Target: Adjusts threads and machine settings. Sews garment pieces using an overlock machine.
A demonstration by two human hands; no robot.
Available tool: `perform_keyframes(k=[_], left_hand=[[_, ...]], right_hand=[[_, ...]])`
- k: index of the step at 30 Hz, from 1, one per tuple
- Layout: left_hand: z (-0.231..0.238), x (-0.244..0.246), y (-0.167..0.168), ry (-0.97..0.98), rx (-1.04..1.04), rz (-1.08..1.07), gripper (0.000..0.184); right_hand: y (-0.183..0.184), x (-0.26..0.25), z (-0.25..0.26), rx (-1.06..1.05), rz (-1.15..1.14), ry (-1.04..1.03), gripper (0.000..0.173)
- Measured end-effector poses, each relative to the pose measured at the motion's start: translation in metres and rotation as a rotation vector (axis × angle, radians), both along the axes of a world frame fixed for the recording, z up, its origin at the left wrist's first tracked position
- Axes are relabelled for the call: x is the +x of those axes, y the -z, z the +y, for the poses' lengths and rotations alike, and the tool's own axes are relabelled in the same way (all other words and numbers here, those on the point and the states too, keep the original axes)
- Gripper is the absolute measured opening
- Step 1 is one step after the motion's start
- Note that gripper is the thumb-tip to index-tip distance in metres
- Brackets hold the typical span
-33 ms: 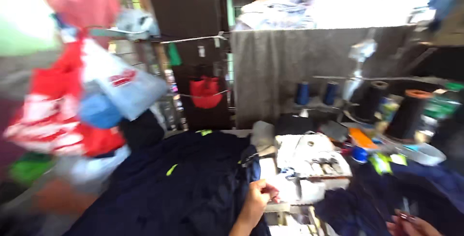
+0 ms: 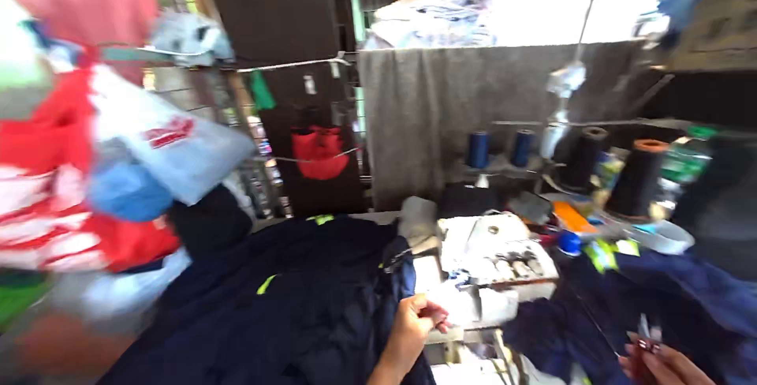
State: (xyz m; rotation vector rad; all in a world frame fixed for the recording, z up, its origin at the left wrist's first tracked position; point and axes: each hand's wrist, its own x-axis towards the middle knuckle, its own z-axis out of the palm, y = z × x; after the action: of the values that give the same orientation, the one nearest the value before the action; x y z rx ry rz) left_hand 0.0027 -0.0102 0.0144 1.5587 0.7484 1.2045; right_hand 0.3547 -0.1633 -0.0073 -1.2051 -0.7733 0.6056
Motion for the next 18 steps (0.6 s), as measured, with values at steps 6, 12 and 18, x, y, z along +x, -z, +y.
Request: perform_keyframes(k=[6, 12, 18], left_hand=[[-0.012, 0.01, 0.0, 0.106, -0.145, -0.071, 0.016], [-0.024, 0.006, -0.006, 0.14, -0.292, -0.048, 0.016], [-0.032, -0.006, 0.0, 0.268, -0.555, -0.151, 0.03]], right_hand=[[-0.057, -0.013, -0.003, 0.172, -0.213, 0.056, 0.022], [-0.139, -0.059, 0.048, 0.353, -0.404, -0.073, 0.027], [-0.067, -0.125, 0.048, 0.035, -0.757, -0.187, 0.041]])
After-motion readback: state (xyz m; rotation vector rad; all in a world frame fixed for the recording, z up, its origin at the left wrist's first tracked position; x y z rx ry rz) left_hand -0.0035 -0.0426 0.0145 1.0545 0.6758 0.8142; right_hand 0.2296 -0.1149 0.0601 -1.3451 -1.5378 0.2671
